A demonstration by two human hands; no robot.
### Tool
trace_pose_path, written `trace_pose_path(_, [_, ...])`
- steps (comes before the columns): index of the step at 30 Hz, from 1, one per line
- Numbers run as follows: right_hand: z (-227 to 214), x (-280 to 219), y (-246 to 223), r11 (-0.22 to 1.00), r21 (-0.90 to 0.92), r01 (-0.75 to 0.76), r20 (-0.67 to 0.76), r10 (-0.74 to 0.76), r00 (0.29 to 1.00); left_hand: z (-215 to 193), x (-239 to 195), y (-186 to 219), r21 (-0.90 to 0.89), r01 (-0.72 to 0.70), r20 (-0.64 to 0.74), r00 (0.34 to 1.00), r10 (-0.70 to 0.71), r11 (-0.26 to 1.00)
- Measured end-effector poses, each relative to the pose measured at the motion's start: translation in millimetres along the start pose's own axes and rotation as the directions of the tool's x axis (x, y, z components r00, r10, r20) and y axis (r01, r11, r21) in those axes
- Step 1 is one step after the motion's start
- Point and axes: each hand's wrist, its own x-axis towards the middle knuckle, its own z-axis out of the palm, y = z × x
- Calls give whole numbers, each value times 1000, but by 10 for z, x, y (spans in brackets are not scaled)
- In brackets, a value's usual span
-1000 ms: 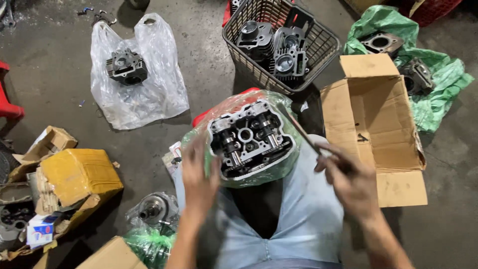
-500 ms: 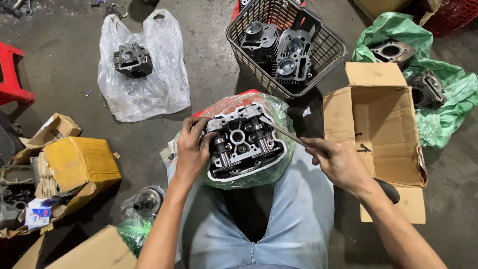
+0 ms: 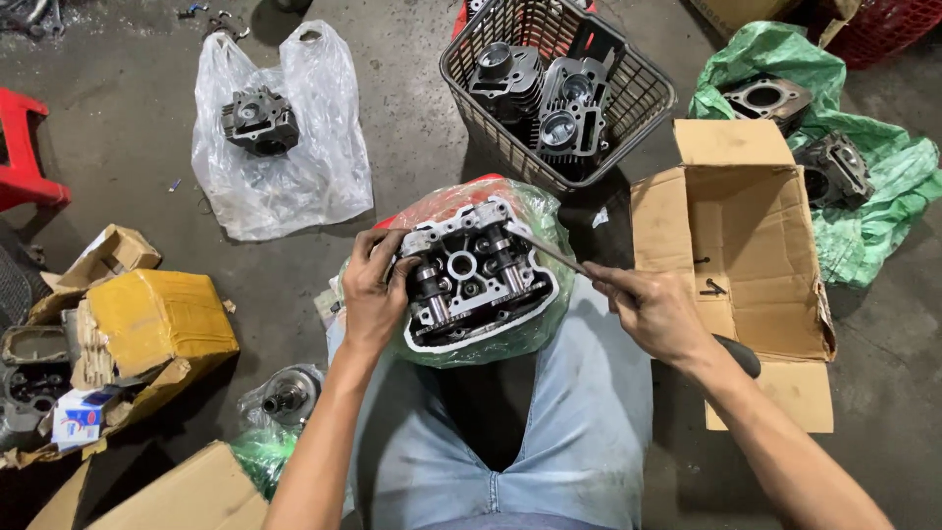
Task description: Inspecting and adjusting a motorcycle cylinder head using a screwdriver
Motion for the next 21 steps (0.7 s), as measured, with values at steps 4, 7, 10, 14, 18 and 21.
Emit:
trace_pose_path(4, [-53, 38, -121, 996, -1, 90, -35, -90, 995, 19, -3, -20, -9, -21, -36, 999, 20, 1000])
trace_pose_path(7, [-32, 60, -161, 997, 25, 80, -25, -79, 997, 39, -31, -58, -8, -18, -48, 999, 18, 1000])
trace_pose_path(10, [-43, 53, -166, 998, 33, 60, -1, -60, 998, 57, -62, -61, -12, -15, -67, 998, 14, 1000])
trace_pose_path(14, [-38, 79, -54, 997, 26, 73, 0, -73, 997, 64, -51, -90, -11, -34, -86, 996, 33, 999])
trace_pose_path(18, [-95, 91, -124, 999, 17, 39, 26, -39, 999, 89, 8, -79, -36, -46, -89, 995, 43, 998])
trace_pose_path(21, [-128, 91, -193, 999, 32, 6, 28, -7, 1000, 100, -27, -88, -30, -33, -100, 995, 30, 999])
